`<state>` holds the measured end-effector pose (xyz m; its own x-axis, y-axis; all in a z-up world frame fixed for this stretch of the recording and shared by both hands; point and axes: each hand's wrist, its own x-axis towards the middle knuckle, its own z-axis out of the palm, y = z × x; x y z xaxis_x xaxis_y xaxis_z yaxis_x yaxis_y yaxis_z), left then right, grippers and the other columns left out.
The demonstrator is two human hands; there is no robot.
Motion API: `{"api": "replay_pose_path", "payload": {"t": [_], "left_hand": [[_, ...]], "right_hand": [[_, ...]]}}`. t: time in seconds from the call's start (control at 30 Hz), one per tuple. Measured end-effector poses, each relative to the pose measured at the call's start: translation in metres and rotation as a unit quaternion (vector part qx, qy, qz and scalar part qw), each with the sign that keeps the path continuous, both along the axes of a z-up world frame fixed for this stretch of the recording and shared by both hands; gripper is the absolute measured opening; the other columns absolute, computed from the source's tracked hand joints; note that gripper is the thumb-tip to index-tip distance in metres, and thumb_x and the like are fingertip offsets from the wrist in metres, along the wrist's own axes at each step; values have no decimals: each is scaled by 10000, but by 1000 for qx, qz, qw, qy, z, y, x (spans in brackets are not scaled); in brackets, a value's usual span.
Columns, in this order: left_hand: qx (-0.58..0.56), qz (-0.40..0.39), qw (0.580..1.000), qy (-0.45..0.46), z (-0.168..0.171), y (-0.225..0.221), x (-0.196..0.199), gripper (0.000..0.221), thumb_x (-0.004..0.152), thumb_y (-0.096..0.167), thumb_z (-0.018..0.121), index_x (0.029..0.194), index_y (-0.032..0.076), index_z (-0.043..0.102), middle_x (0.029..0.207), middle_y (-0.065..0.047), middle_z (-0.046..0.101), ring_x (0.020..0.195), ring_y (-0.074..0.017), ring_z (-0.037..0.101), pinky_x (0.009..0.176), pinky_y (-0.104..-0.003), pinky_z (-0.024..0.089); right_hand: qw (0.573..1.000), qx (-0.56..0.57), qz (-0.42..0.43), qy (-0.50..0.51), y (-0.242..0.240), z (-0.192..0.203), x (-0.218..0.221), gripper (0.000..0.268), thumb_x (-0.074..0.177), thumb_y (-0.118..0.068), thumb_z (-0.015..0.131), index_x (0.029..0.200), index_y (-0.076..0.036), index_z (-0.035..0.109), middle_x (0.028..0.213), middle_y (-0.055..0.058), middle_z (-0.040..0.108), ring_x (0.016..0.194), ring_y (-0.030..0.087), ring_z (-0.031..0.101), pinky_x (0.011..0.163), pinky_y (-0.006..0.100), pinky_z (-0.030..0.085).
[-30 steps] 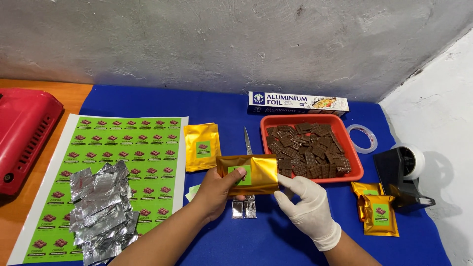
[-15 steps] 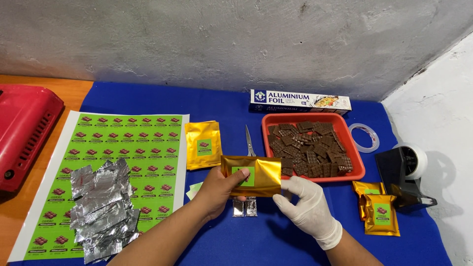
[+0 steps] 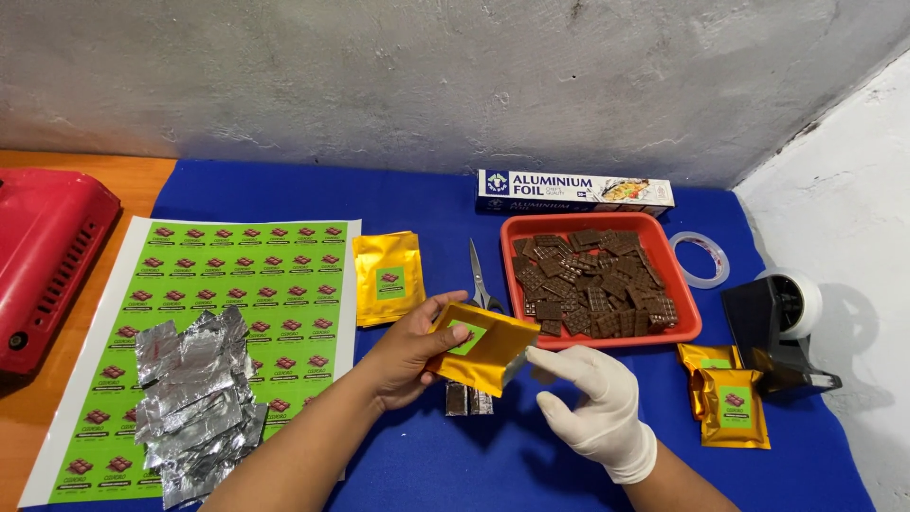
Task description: The person places small foil-wrapped chocolate pieces into a gold pouch one at a time. The person folds the pouch open, inserts each piece, and sets the pouch down between insertions.
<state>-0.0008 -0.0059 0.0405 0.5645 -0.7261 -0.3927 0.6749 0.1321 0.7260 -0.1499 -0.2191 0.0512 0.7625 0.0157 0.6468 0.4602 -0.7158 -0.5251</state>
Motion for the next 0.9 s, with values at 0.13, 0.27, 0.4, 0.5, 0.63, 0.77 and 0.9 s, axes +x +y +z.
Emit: {"api": "replay_pose_path", "payload": {"t": [0.13, 0.27, 0.4, 0.5, 0.63, 0.77, 0.9], "left_hand": [[-30, -27, 999, 18, -7, 3, 4, 770, 827, 178, 747, 1532, 140, 438, 1172, -76, 650, 527, -48, 595, 239, -125, 354], [-63, -75, 995, 33, -11, 5, 5, 839, 813, 214, 763, 1562, 154, 390, 1207, -89, 595, 451, -35, 555, 256, -117, 349], [-81, -98, 992, 25, -17, 6, 5, 873, 828, 225, 764, 1602, 161, 364, 1196, -69, 606, 513, -55, 618, 252, -127, 350], [-124, -115, 985, 35, -22, 6, 5, 843, 867, 194, 758, 1603, 132, 352, 1143, -96, 643, 540, -94, 671, 258, -142, 381], [-159, -122, 979, 29, -27, 4, 4, 793, 900, 144, 738, 1595, 87, 359, 1149, -100, 630, 529, -89, 648, 265, -164, 379], [-140, -129, 982, 12, -28, 2, 2, 808, 891, 167, 752, 1595, 102, 362, 1107, -97, 671, 542, -78, 652, 272, -167, 382], [-117, -140, 983, 6, -28, 0, 0, 820, 886, 193, 759, 1595, 105, 354, 1092, -93, 693, 531, -63, 646, 273, -159, 380]], "right_hand": [[996, -61, -11, -63, 7, 6, -3, 429, 794, -125, 788, 1212, -125, 688, 880, 0, 749, 657, 154, 649, 630, 293, 550], [986, -133, -3, -97, 5, 3, -5, 477, 877, -154, 833, 1304, -162, 621, 805, -17, 603, 615, 185, 563, 605, 331, 486], [982, -150, 9, -112, 8, 10, -4, 425, 912, -135, 811, 1282, -223, 620, 669, -22, 466, 504, 198, 325, 485, 342, 333], [977, -147, -2, -154, 10, 13, -5, 309, 868, -162, 858, 1129, -226, 705, 984, 15, 516, 607, 181, 497, 551, 331, 466], [965, -191, -60, -167, 11, -3, -11, 452, 835, -320, 936, 1210, -358, 687, 1312, 61, 525, 1103, 242, 645, 947, 424, 591], [964, -222, -33, -140, 20, 7, -12, 396, 847, -468, 875, 1187, -351, 708, 1439, 117, 458, 1351, 324, 463, 1086, 518, 504], [971, -209, -6, -113, 22, 13, -11, 393, 872, -572, 786, 1137, -292, 714, 1531, 147, 397, 1474, 367, 339, 1133, 612, 441]]}}
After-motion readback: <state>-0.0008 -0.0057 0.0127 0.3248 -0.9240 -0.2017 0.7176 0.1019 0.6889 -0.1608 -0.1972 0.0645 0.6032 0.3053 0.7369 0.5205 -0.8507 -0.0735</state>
